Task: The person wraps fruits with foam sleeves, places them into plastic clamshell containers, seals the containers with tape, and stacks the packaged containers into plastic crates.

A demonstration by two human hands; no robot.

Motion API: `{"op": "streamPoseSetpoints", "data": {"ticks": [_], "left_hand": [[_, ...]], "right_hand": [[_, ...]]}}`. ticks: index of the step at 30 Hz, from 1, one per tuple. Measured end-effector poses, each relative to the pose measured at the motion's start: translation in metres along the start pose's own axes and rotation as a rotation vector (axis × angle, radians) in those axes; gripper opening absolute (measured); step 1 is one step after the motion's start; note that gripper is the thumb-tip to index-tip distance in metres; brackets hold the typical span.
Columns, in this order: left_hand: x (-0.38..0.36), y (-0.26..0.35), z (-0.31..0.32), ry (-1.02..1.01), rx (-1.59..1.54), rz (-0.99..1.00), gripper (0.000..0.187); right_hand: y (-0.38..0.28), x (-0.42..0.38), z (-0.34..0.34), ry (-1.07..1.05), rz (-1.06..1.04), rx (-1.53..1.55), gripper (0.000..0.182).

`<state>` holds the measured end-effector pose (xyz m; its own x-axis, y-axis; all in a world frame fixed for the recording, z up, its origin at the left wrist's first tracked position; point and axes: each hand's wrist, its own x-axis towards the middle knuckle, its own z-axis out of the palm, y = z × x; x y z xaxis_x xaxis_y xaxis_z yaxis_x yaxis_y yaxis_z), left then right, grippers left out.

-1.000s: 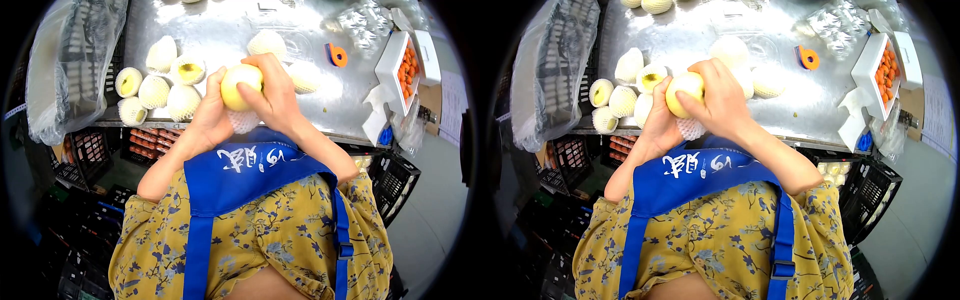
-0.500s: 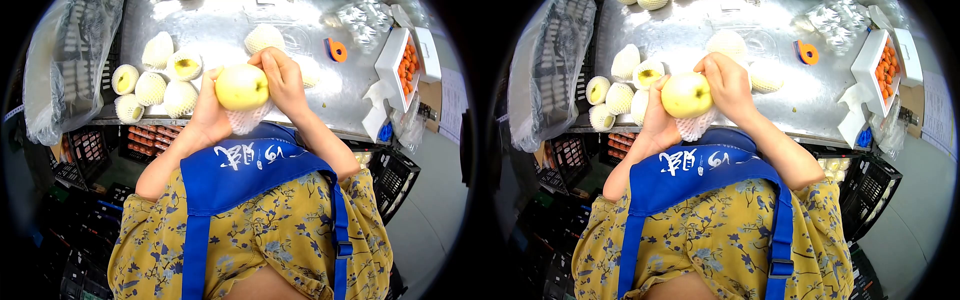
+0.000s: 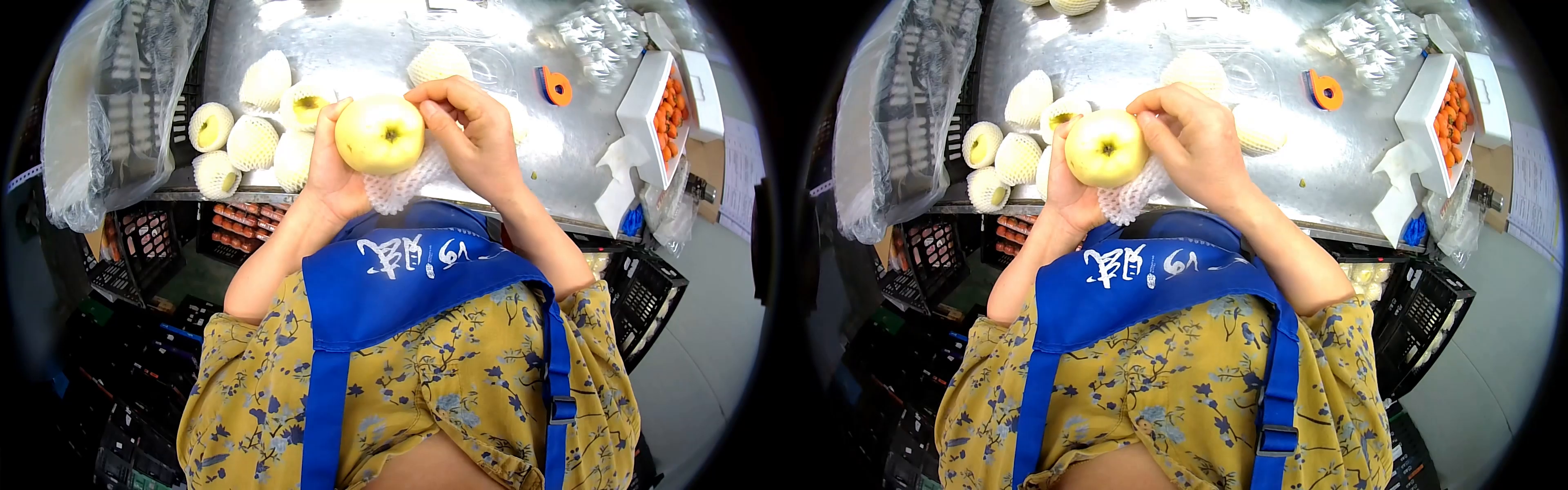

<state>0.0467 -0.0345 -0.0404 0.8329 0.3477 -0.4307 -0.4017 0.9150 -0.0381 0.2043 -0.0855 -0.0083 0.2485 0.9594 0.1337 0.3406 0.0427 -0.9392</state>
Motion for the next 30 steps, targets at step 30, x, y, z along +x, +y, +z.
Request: {"op": "streamPoseSetpoints", "data": {"ticks": [30], "left_hand": [[-0.033,0.0,0.031,0.188,1.094,0.561,0.053]], "right_hand": [[0.031,-0.003,-0.009,-0.361,0.774,1.445,0.069]]}}
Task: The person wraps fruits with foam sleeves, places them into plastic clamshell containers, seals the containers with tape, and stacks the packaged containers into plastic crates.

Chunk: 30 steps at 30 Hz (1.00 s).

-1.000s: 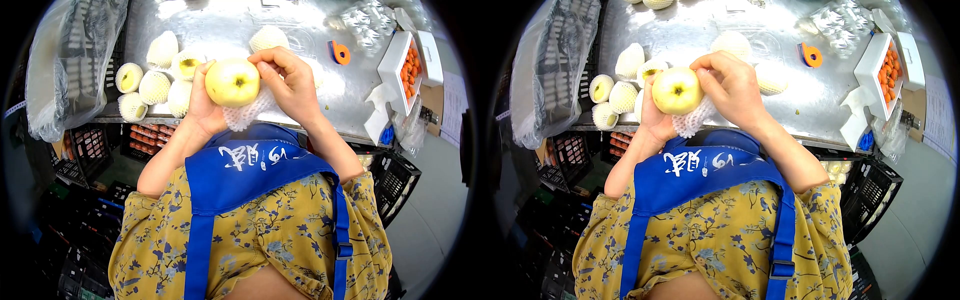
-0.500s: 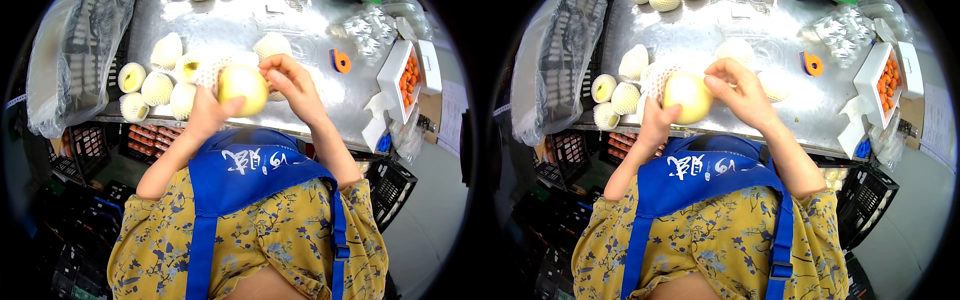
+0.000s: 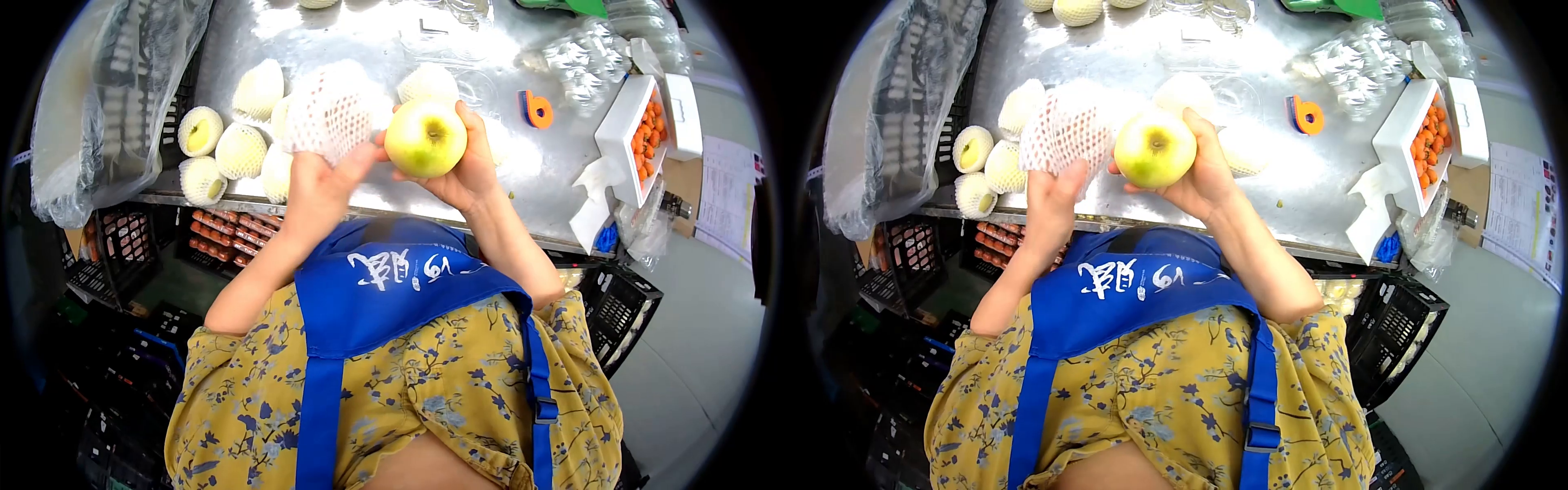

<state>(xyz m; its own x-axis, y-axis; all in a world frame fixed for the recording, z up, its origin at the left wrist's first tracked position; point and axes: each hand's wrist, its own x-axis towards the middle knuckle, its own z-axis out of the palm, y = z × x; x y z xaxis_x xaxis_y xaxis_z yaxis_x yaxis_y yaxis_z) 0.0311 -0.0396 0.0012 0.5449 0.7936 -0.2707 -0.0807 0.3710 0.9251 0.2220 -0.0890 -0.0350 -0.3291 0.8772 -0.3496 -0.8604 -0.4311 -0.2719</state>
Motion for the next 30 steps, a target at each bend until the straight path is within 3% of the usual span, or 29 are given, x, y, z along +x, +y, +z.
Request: {"op": "streamPoseSetpoints", "data": {"ticks": [3,4,7,10,14,15,18,22,23,25,26,29,30], "left_hand": [[0.001,-0.018,-0.008,0.02,-0.163,-0.064,0.044],[0.001,-0.02,-0.007,0.009,-0.315,-0.164,0.044],[0.001,-0.011,0.003,-0.071,-0.685,-0.473,0.054],[0.001,-0.01,0.0,-0.179,-0.828,-0.424,0.053],[0.001,-0.013,-0.02,-0.296,-0.714,-0.298,0.069],[0.001,-0.013,-0.022,-0.29,-0.743,-0.329,0.078],[-0.003,-0.014,-0.016,-0.258,-0.689,-0.135,0.074],[0.002,0.0,-0.024,-0.175,-0.643,-0.217,0.059],[0.003,0.0,-0.023,-0.131,-0.558,-0.214,0.056],[0.005,-0.007,-0.017,-0.015,-0.35,-0.194,0.048],[0.007,-0.006,-0.017,-0.032,-0.403,-0.209,0.046],[0.012,0.008,-0.014,-0.024,-0.632,-0.258,0.043],[0.012,0.004,-0.013,-0.047,-0.544,-0.233,0.045]], "right_hand": [[0.006,0.004,0.0,0.094,-0.182,-0.194,0.067],[0.01,0.005,0.003,0.149,-0.264,-0.291,0.066],[0.019,0.012,0.014,-0.03,-0.535,-0.594,0.062],[0.027,0.015,0.019,-0.065,-0.813,-1.201,0.063],[0.009,0.006,0.032,-0.129,-0.776,-1.567,0.061],[0.006,0.006,0.035,-0.118,-0.747,-1.549,0.059],[-0.001,0.01,0.03,-0.175,-0.589,-1.308,0.055],[-0.004,0.008,0.038,-0.117,-0.545,-1.155,0.074],[-0.02,0.006,0.034,-0.191,-0.577,-1.642,0.081],[-0.019,0.006,0.035,-0.134,-0.576,-1.698,0.077],[-0.018,0.006,0.036,-0.102,-0.579,-1.728,0.075],[-0.003,0.004,0.024,0.044,-0.549,-1.301,0.071],[0.0,0.003,0.021,0.071,-0.564,-1.171,0.069]]}}
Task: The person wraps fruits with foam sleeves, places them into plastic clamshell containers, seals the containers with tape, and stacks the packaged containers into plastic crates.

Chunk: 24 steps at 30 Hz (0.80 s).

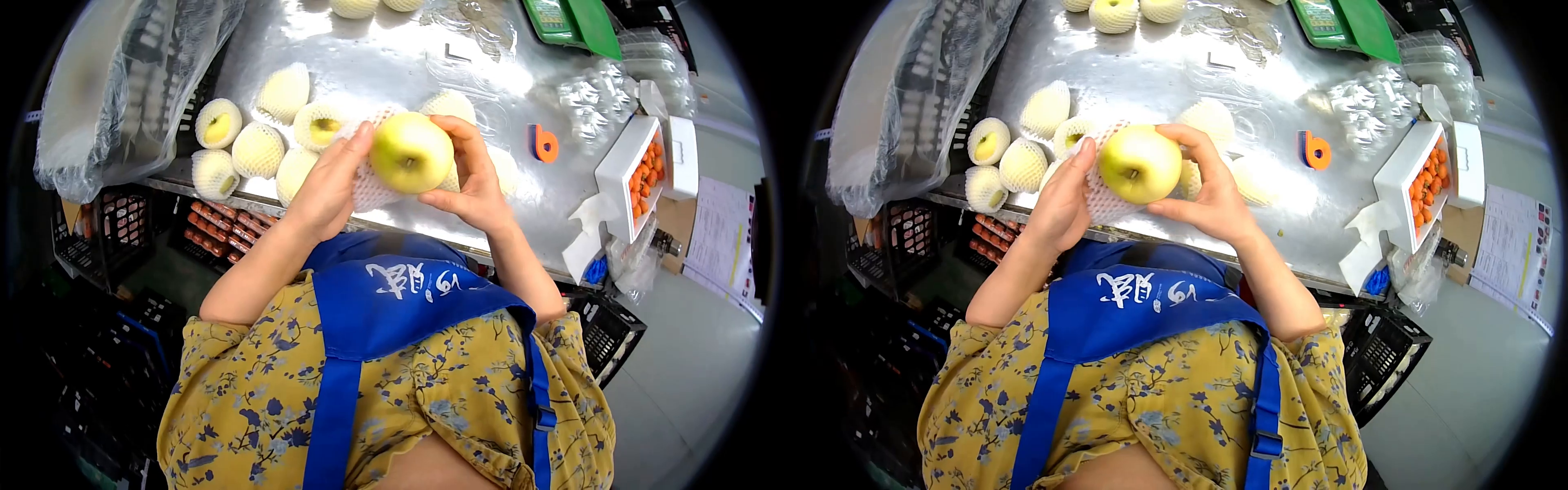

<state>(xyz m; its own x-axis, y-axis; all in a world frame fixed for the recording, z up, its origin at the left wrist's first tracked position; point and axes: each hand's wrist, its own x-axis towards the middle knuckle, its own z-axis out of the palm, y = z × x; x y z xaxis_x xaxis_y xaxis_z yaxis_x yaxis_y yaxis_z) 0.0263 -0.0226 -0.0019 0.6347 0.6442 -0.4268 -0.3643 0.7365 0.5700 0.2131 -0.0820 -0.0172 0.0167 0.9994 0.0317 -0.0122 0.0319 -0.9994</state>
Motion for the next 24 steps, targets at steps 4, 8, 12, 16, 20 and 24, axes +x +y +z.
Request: {"op": "streamPoseSetpoints", "data": {"ticks": [4,8,12,16,20,24], "left_hand": [[-0.002,-0.013,0.001,-0.093,0.155,-0.023,0.063],[-0.01,-0.027,-0.007,-0.209,-0.282,-0.318,0.077],[-0.011,-0.044,-0.026,-0.32,-0.524,-0.4,0.08],[-0.001,-0.028,-0.023,-0.381,-0.342,-0.478,0.087],[0.017,-0.012,0.004,-0.372,-0.132,-0.343,0.084],[0.047,-0.013,0.029,-0.335,0.382,-0.118,0.079]], "right_hand": [[-0.008,-0.007,-0.007,-0.131,-0.243,-0.389,0.063],[0.017,-0.016,-0.007,-0.033,0.274,0.84,0.047],[0.002,-0.017,0.001,0.103,0.762,0.931,0.052],[0.001,-0.027,0.013,0.063,0.844,0.926,0.043],[0.003,-0.029,-0.009,0.181,0.585,0.682,0.017],[0.008,-0.038,-0.036,0.481,0.144,-0.249,0.01]]}}
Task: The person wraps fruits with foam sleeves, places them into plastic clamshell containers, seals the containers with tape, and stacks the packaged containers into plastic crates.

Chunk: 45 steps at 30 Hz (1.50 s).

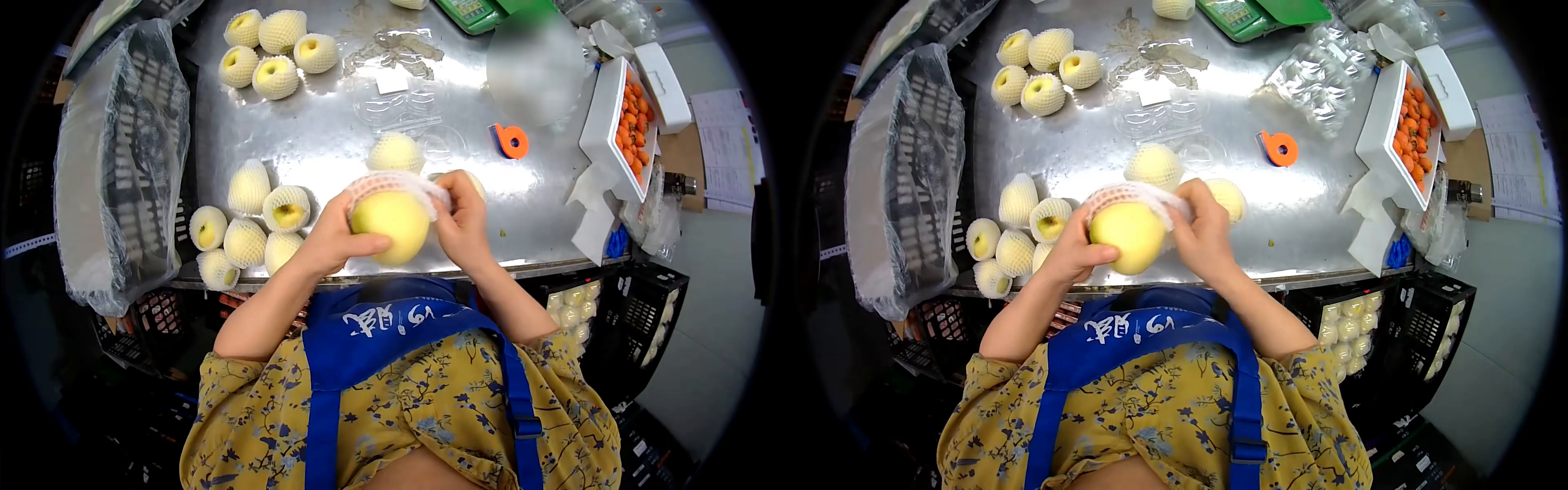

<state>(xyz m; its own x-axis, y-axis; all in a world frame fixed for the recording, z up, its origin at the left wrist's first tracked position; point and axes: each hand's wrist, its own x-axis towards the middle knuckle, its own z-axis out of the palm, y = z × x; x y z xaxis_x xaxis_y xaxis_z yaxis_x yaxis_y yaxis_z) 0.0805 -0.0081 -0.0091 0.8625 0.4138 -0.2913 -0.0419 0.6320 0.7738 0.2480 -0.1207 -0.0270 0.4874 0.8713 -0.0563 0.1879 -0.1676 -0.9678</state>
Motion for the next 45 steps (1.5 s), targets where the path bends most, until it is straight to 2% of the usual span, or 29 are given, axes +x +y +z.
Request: {"op": "streamPoseSetpoints", "data": {"ticks": [2,3,6,7,9,10,11,12,14,15,17,19,20,22,23,24,26,29,32,33,36,39,42,45], "left_hand": [[0.02,0.004,0.008,0.019,0.212,0.066,0.074],[0.016,0.017,0.005,0.03,0.287,0.141,0.068],[0.046,0.012,0.002,0.082,0.502,0.199,0.061],[0.052,0.012,0.001,0.063,0.501,0.185,0.06],[0.062,0.011,-0.001,0.033,0.5,0.153,0.06],[0.051,0.019,-0.003,0.005,0.4,0.082,0.063],[0.055,0.016,0.0,-0.025,0.296,0.007,0.065],[0.061,0.013,0.004,-0.055,0.192,-0.066,0.068],[0.074,0.008,0.017,-0.015,0.4,-0.047,0.076],[0.08,0.005,0.023,0.002,0.5,-0.037,0.08],[0.086,0.012,0.037,0.055,0.798,-0.011,0.09],[0.095,0.016,0.037,0.037,0.757,-0.038,0.088],[0.102,0.018,0.039,0.034,0.739,-0.052,0.087],[0.11,0.022,0.026,0.182,0.509,0.063,0.078],[0.113,0.025,0.016,0.253,0.395,0.121,0.074],[0.11,0.028,0.004,0.323,0.465,0.165,0.061],[0.112,0.023,-0.022,0.45,0.427,0.138,0.053],[0.114,0.003,-0.057,0.707,0.526,0.168,0.057],[0.12,-0.004,-0.068,0.914,0.471,0.118,0.066],[0.123,-0.008,-0.072,0.923,0.391,0.09,0.075],[0.138,-0.018,-0.085,0.874,0.168,-0.014,0.078],[0.147,-0.018,-0.089,0.75,0.041,-0.025,0.079],[0.15,-0.018,-0.086,0.703,0.027,0.003,0.075],[0.144,-0.011,-0.078,0.666,0.062,0.125,0.068]], "right_hand": [[0.0,-0.001,-0.007,0.219,-0.084,-0.003,0.013],[-0.009,-0.009,-0.002,0.222,-0.101,-0.032,0.014],[-0.033,-0.012,-0.018,-0.017,-0.328,-0.153,0.017],[-0.04,-0.012,-0.034,-0.381,-0.277,-0.07,0.025],[-0.032,-0.004,-0.053,-0.321,-0.41,0.003,0.029],[-0.04,-0.001,-0.05,-0.299,-0.484,0.042,0.031],[-0.035,0.007,-0.059,-0.221,-0.366,0.014,0.049],[-0.033,0.019,-0.062,-0.242,-0.362,-0.045,0.057],[-0.035,0.043,-0.069,-0.285,-0.35,-0.161,0.072],[-0.033,0.052,-0.07,-0.448,-0.359,-0.128,0.087],[-0.031,0.056,-0.065,-0.46,-0.341,-0.227,0.085],[-0.021,0.064,-0.065,-0.417,-0.384,-0.262,0.077],[-0.012,0.069,-0.069,-0.318,-0.214,-0.136,0.074],[0.01,0.074,-0.069,-0.112,0.127,0.102,0.068],[0.019,0.08,-0.064,0.015,0.206,0.156,0.066],[0.017,0.084,-0.059,0.003,0.248,0.055,0.067],[0.023,0.091,-0.054,-0.017,0.332,-0.156,0.071],[0.047,0.097,-0.045,-0.023,0.435,-0.305,0.077],[0.05,0.098,-0.036,0.004,0.475,-0.403,0.079],[0.05,0.099,-0.034,0.023,0.482,-0.421,0.079],[0.041,0.095,-0.022,0.025,0.408,-0.736,0.075],[0.03,0.096,-0.018,-0.024,0.469,-0.797,0.076],[0.037,0.098,-0.016,-0.067,0.314,-1.065,0.066],[0.036,0.095,-0.018,-0.081,0.39,-0.96,0.063]]}}
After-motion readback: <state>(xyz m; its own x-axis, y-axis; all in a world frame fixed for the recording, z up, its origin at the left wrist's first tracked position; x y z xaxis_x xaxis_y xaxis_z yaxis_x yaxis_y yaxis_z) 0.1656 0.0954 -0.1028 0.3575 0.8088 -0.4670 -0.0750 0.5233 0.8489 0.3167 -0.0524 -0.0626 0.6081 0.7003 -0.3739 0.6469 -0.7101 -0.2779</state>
